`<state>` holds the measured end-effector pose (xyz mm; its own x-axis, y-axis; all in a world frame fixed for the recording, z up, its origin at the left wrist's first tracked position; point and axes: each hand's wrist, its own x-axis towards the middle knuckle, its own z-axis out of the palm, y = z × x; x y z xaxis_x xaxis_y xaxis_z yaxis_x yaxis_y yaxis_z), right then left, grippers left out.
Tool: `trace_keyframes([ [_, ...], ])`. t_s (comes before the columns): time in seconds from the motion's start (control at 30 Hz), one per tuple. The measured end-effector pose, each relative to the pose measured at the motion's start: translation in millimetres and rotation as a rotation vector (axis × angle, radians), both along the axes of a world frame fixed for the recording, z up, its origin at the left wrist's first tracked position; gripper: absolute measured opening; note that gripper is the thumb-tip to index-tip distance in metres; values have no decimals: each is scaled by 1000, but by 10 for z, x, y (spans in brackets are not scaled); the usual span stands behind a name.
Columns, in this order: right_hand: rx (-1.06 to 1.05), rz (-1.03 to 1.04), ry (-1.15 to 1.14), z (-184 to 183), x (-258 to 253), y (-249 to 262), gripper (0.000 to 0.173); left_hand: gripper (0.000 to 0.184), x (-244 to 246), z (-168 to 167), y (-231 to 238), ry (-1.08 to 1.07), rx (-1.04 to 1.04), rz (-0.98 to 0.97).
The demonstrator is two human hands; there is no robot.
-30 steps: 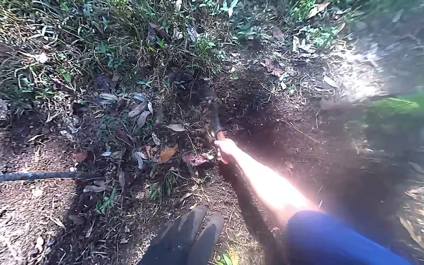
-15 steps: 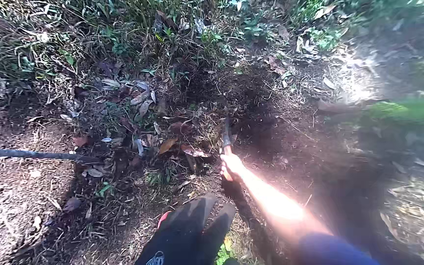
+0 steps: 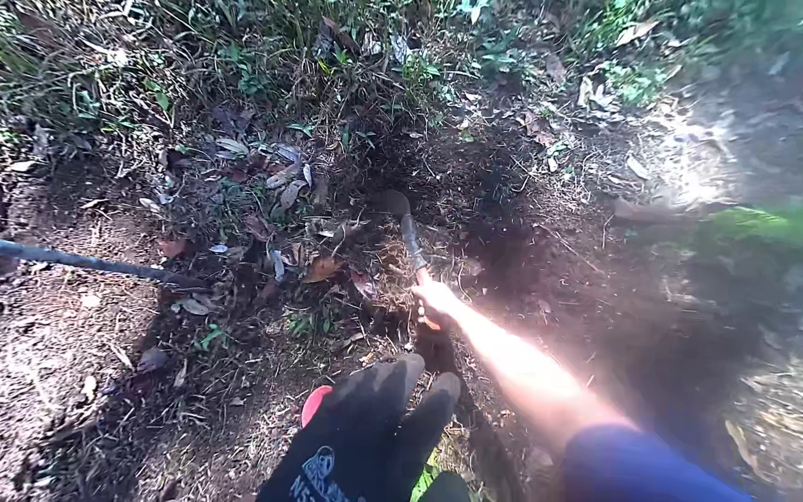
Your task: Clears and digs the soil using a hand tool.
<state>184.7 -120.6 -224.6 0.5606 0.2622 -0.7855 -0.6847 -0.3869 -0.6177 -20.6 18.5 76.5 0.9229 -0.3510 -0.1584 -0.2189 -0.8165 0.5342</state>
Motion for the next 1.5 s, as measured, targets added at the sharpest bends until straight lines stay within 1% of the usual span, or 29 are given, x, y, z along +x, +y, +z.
trace_keyframes([
  [0.03,-28,90,4,94,-34,-123,36,55,6,-6,29,9,7,4],
  [0.1,-64,93,-19,234,46,-394,36,55,-10,-29,61,13,20,8],
  [0.17,-7,-106,-79,247,330,-411,33,55,-42,-81,73,12,35,18],
  [0.23,129,-385,-83,125,584,-135,32,55,-68,-94,69,69,73,13],
  [0.27,177,-463,-45,95,650,68,31,56,-68,-89,64,71,86,9],
  [0.3,187,-450,-14,58,628,236,32,56,-58,-78,56,55,86,7],
  [0.33,151,-305,5,27,503,320,33,56,-44,-54,46,24,80,11],
  [0.37,64,-68,14,9,323,305,37,55,-28,-21,37,4,73,10],
  [0.4,-20,171,15,34,139,212,39,53,-20,15,34,-2,63,5],
  [0.43,-92,341,-3,117,20,94,41,54,-14,39,42,5,59,4],
  [0.47,-142,444,-26,228,-31,-24,41,54,-30,32,42,0,52,9],
  [0.53,-162,495,-37,360,-21,-130,40,53,-76,-23,72,-36,39,10],
  [0.67,-114,324,33,276,-113,-68,38,54,-114,-12,172,64,27,6],
  [0.77,-46,115,-49,279,-133,47,33,56,-127,-37,196,22,21,23],
  [0.83,45,-137,-144,333,66,197,33,54,-139,-25,186,8,-24,27],
  [0.93,392,-664,-199,377,570,437,22,53,-152,-27,176,32,7,8],
  [0.97,475,-775,-208,409,707,511,19,54,-144,-17,164,32,19,-2],
  [1.0,496,-813,-191,417,738,554,20,54,-128,3,143,33,24,-15],
  [1.03,449,-747,-145,383,608,552,25,55,-113,27,117,30,30,-28],
  [1.1,231,-389,-7,149,-71,345,33,58,-96,72,69,41,35,-55],
  [1.13,150,-201,52,65,-483,131,33,59,-103,79,60,38,29,-67],
  [1.17,81,-95,71,79,-726,-84,29,59,-78,70,57,43,38,-65],
  [1.23,-37,34,78,278,-823,-542,25,59,-60,45,58,32,91,-49],
  [1.27,-107,87,74,490,-808,-771,25,60,-69,63,37,64,108,-62],
  [1.3,-162,114,24,689,-634,-898,27,60,-44,62,23,75,114,-66],
  [1.33,-194,92,-45,830,-486,-963,29,60,-56,55,2,75,109,-77],
  [1.37,-190,-2,-105,897,-390,-991,29,60,-88,61,-24,87,98,-103],
  [1.4,-141,-152,-173,920,-239,-949,28,61,-108,74,-40,83,91,-119],
  [1.5,257,-635,-315,874,309,-543,21,61,-164,102,-78,19,78,-101],
])
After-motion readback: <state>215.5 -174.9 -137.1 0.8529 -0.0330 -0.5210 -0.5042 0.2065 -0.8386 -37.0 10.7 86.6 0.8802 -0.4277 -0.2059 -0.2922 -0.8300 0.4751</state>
